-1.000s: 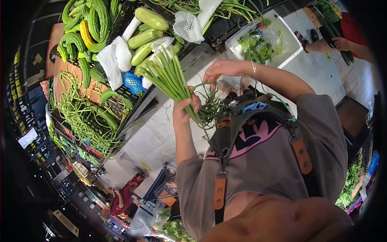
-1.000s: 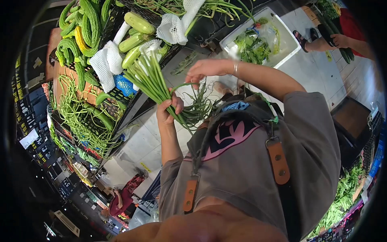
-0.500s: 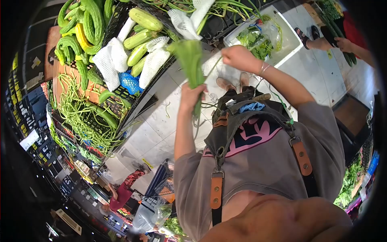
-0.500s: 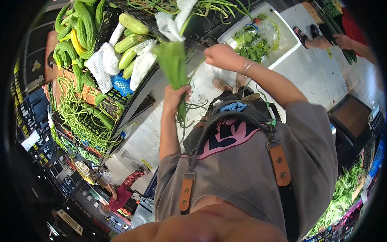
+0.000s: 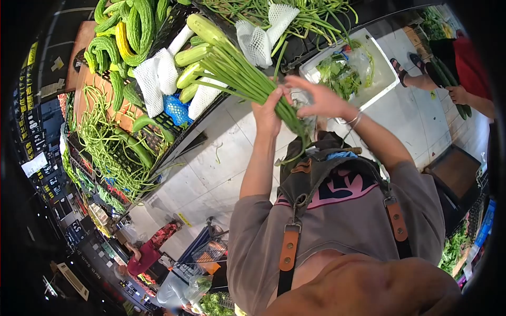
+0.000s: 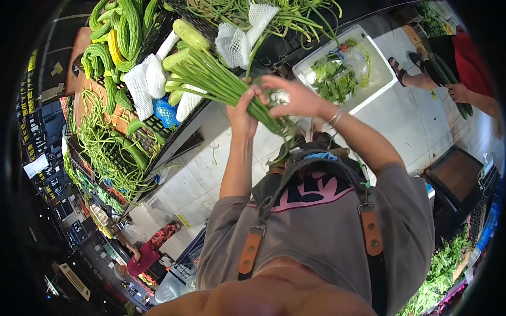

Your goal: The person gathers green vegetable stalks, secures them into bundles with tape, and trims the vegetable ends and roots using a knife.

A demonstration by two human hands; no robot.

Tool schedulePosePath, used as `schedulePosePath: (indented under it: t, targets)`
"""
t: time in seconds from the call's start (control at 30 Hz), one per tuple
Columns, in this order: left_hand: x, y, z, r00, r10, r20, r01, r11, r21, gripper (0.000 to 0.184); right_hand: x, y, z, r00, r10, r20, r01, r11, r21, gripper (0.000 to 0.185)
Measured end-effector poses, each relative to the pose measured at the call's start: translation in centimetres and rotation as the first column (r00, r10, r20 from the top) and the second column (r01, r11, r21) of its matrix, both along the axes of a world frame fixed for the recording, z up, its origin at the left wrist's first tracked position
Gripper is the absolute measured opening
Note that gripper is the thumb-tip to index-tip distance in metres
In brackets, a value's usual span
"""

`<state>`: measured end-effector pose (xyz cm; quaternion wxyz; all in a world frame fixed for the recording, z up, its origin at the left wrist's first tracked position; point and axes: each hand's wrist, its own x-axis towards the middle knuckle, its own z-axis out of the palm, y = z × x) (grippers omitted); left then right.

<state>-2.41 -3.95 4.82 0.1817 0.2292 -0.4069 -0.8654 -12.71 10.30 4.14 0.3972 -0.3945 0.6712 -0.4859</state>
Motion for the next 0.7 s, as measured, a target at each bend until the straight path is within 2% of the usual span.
schedulePosePath:
  t: [0.03,0.07,0.13,0.17,0.2,0.23,0.27,0.33,0.37,0.43,0.6,0.63,0.67,0.7]
  targets:
    - [-0.9,0.7,0.2,0.999,0.035,-0.019,-0.035,0.999,0.013,0.039,0.9,-0.8,0.4,0.998,0.016,0.062,-0.014,0.999,-0.044,0.082]
    - [-1.6,1.3,0.2,0.997,0.070,-0.039,-0.069,0.997,0.027,0.041,1.8,-1.4,-0.8,0.999,-0.044,0.006,0.045,0.994,-0.103,0.096]
    - [-2.0,2.4,0.2,0.994,0.108,-0.010,-0.107,0.993,0.048,0.042,1.9,-1.5,-2.0,0.977,-0.123,0.173,0.163,0.957,-0.242,0.088]
    - [-2.1,2.9,0.1,0.989,0.146,0.029,-0.148,0.987,0.069,0.044,1.4,-0.7,-2.3,0.979,-0.117,0.167,0.155,0.958,-0.242,0.088]
    - [-2.0,3.3,0.0,0.987,0.155,0.028,-0.157,0.985,0.072,0.044,0.9,0.7,-1.8,0.991,-0.085,0.102,0.099,0.984,-0.145,0.076]
    - [-1.7,3.8,-0.1,0.995,0.084,-0.052,-0.071,0.976,0.207,0.044,0.7,2.1,-1.5,0.998,-0.048,0.047,0.050,0.998,-0.042,0.064]
    - [-1.6,4.2,-0.3,0.990,0.023,-0.142,0.025,0.943,0.331,0.044,0.5,3.4,-1.3,0.998,-0.041,0.051,0.043,0.998,-0.035,0.064]
    - [-1.4,4.7,-2.6,0.989,0.000,-0.149,0.050,0.941,0.334,0.043,0.1,5.9,-1.1,0.980,0.128,0.151,-0.170,0.937,0.306,0.043]
    - [-1.6,5.1,-3.2,0.983,-0.005,-0.184,0.080,0.911,0.404,0.043,0.3,6.9,-1.7,0.979,0.136,0.153,-0.179,0.932,0.315,0.043]
    - [-2.1,5.8,-4.8,0.976,-0.014,-0.219,0.125,0.856,0.501,0.041,1.2,8.5,-3.7,0.947,0.078,0.312,-0.162,0.954,0.253,0.033]
    - [-3.4,7.6,-10.2,0.963,-0.169,-0.211,0.263,0.772,0.579,0.033,2.0,9.2,-5.9,0.931,0.016,0.364,-0.118,0.958,0.260,0.029]
    - [-3.7,8.1,-11.0,0.961,-0.218,-0.173,0.278,0.766,0.579,0.034,2.3,9.0,-7.0,0.793,-0.110,0.599,-0.026,0.976,0.214,0.025]
    - [-3.9,8.4,-11.7,0.954,-0.267,-0.135,0.294,0.761,0.579,0.035,2.5,8.9,-8.0,0.581,-0.203,0.788,0.078,0.978,0.195,0.022]
    - [-4.1,8.5,-12.4,0.951,-0.289,-0.112,0.297,0.748,0.594,0.038,2.5,8.9,-8.6,0.548,-0.212,0.809,0.087,0.977,0.196,0.017]
